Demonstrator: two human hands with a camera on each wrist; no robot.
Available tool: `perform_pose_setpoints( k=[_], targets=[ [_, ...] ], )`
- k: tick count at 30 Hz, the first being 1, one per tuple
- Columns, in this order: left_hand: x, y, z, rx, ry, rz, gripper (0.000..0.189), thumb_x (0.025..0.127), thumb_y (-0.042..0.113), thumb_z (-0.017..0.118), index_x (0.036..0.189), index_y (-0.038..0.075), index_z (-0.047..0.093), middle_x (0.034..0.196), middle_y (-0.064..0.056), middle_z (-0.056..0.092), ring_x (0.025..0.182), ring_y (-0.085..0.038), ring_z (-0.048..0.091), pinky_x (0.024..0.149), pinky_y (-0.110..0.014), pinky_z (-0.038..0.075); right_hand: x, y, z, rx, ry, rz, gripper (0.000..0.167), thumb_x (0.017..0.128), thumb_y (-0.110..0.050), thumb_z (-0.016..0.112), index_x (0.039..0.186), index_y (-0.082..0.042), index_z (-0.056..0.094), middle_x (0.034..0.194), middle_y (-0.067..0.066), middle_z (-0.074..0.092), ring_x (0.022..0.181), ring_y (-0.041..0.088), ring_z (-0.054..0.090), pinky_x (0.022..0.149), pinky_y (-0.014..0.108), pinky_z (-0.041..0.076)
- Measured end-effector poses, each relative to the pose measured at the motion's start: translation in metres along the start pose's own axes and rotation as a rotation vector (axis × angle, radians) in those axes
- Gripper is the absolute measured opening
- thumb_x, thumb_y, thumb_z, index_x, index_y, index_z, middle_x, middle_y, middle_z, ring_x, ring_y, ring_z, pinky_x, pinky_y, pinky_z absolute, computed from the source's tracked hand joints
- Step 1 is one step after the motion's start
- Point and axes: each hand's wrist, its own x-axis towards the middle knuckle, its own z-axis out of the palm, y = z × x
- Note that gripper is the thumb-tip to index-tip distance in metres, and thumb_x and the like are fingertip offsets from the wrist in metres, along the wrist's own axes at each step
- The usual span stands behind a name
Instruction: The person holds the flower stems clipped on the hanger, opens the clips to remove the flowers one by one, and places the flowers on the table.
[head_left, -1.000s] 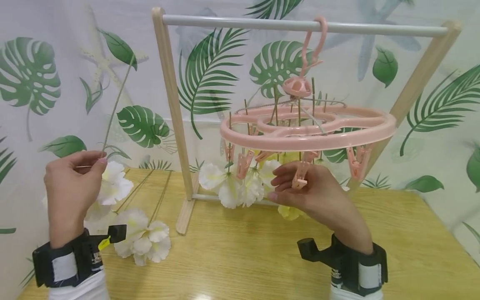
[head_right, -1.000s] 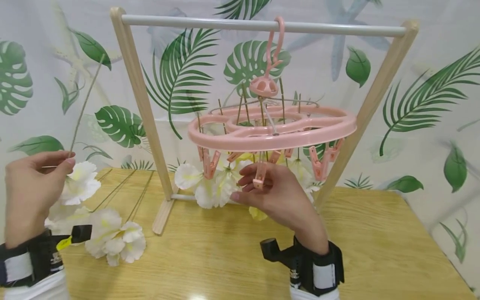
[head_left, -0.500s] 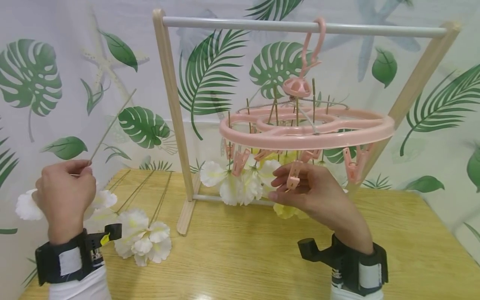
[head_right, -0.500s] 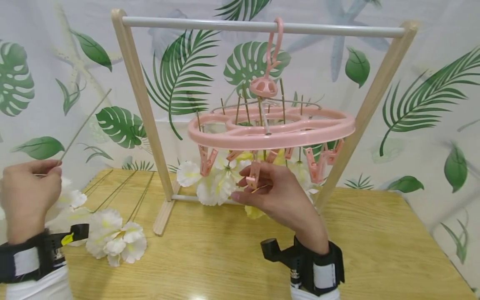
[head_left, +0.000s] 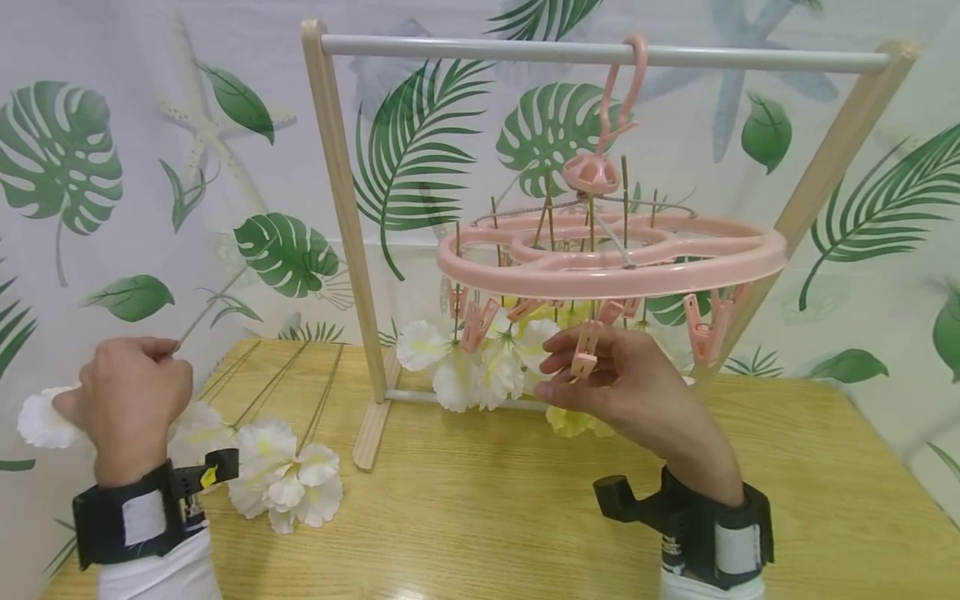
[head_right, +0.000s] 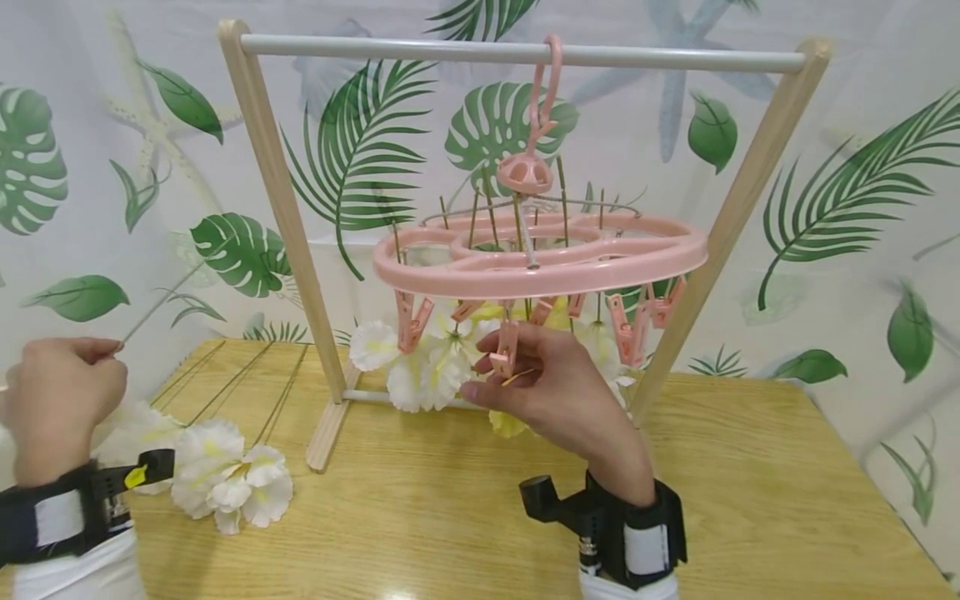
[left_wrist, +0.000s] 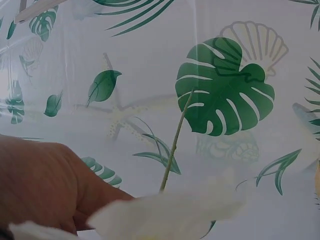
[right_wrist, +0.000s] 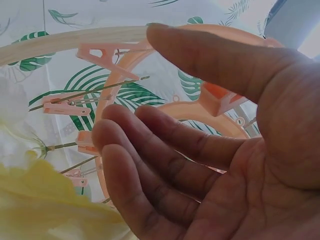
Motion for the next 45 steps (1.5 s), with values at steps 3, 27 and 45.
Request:
perform_pose_setpoints(
  k=[3, 27, 45],
  targets=[
    [0.002, -0.003, 0.001, 0.021, -0.026, -0.015, 0.043, 0.09, 0.007, 0.047, 0.126, -0.01, 0.064, 0.13, -0.032, 0.059, 0.118, -0.057, 0.047, 0.09, -0.068, 0.021, 0.0, 0.0, 0.0, -0.012, 0.004, 0.001, 0.04, 0.085, -0.022, 0.084, 0.116, -0.002, 0.068, 0.108, 0.014, 0.07, 0.094, 0.022, 0.07, 0.079, 0.033, 0.057],
    [0.021, -0.023, 0.013, 0.195, -0.358, -0.069, 0.024, 0.089, 0.012, 0.054, 0.093, -0.009, 0.064, 0.094, -0.029, 0.062, 0.09, -0.047, 0.053, 0.085, -0.064, 0.031, 0.002, 0.001, 0.0, -0.032, 0.002, -0.011, 0.038, 0.086, -0.02, 0.083, 0.114, -0.002, 0.068, 0.107, 0.012, 0.071, 0.095, 0.023, 0.069, 0.078, 0.034, 0.057],
    [0.036, -0.045, 0.036, 0.222, -0.411, -0.14, 0.028, 0.091, 0.011, 0.049, 0.104, -0.013, 0.054, 0.104, -0.032, 0.057, 0.098, -0.046, 0.053, 0.097, -0.07, 0.026, 0.003, 0.002, 0.0, -0.03, 0.004, -0.018, 0.032, 0.086, -0.02, 0.084, 0.108, -0.003, 0.068, 0.107, 0.01, 0.071, 0.096, 0.022, 0.07, 0.079, 0.033, 0.057]
  ],
)
